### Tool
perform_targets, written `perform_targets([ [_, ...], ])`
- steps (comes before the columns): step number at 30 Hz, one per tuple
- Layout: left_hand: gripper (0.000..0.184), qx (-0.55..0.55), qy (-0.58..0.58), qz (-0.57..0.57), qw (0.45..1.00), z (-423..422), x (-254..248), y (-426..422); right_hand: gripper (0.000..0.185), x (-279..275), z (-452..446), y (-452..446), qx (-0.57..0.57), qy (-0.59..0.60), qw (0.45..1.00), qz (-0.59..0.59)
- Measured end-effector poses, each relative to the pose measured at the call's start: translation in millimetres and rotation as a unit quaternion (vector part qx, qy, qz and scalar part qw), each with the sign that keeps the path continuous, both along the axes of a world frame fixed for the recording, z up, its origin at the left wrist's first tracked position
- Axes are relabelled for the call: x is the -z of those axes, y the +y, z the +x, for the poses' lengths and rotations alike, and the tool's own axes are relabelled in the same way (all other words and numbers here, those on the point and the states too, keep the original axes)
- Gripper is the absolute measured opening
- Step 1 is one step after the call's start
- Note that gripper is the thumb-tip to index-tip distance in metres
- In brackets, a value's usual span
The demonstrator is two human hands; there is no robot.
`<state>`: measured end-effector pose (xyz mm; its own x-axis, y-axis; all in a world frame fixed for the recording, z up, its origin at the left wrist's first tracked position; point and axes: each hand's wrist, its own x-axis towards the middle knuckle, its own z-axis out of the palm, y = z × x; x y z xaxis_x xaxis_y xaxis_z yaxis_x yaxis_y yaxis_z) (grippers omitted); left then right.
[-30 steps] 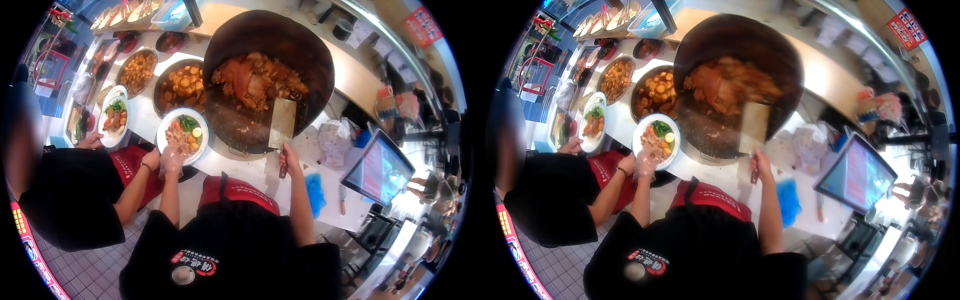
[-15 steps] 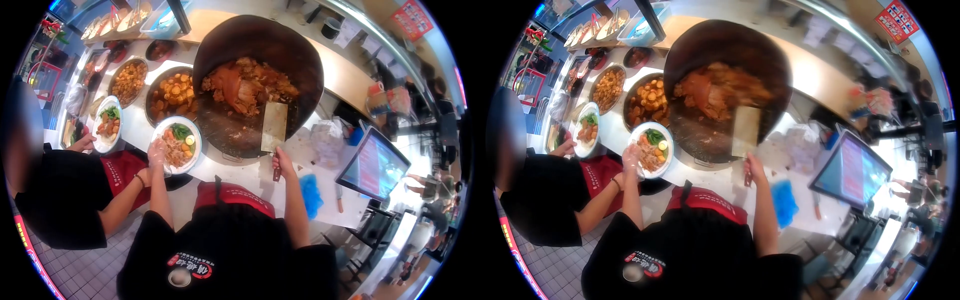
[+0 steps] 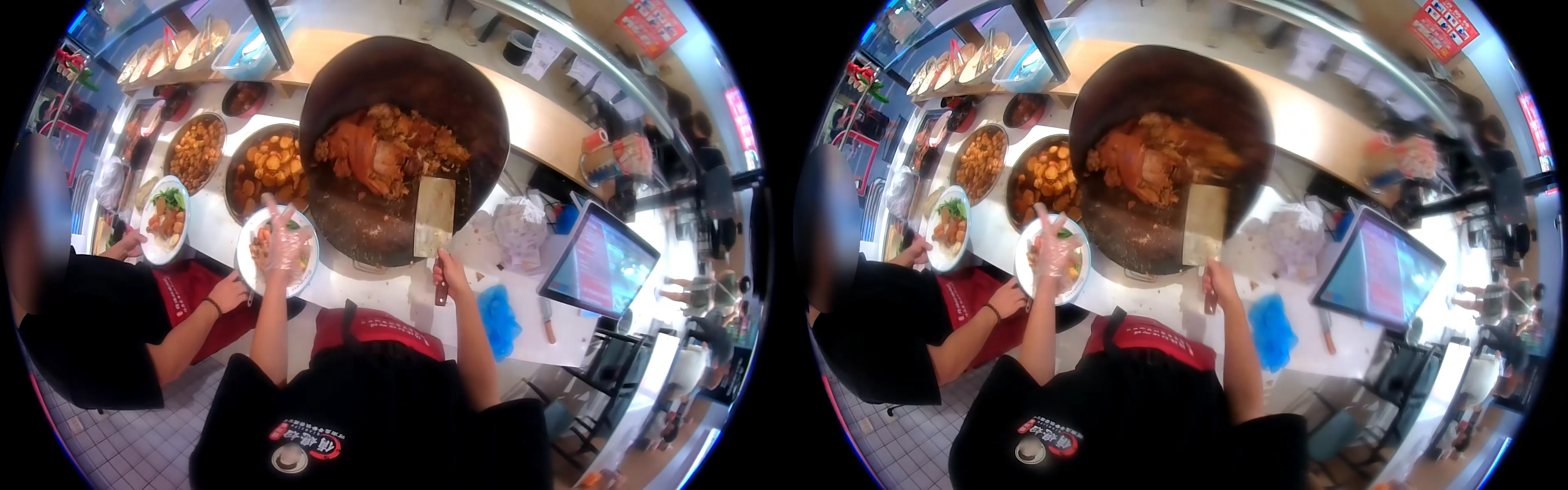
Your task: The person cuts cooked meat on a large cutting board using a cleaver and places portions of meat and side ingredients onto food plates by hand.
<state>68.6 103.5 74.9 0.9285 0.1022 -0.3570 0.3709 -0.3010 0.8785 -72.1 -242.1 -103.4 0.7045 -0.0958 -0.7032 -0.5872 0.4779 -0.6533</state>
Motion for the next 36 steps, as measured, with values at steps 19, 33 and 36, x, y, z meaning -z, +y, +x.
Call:
perform_targets([
  [19,0.11,0.228,-0.301,0.389,0.84,107,44,-148,0.044,-12,28,-17,0.007,0.031,0.999,-0.017],
  [33,0.107,0.101,-0.216,0.217,0.947,29,71,-176,0.04,-109,15,-98,-0.057,-0.023,0.951,-0.302],
  [36,0.106,0.2,-0.173,0.29,0.92,27,87,-161,0.033,-209,69,-125,0.084,-0.174,0.934,-0.3],
])
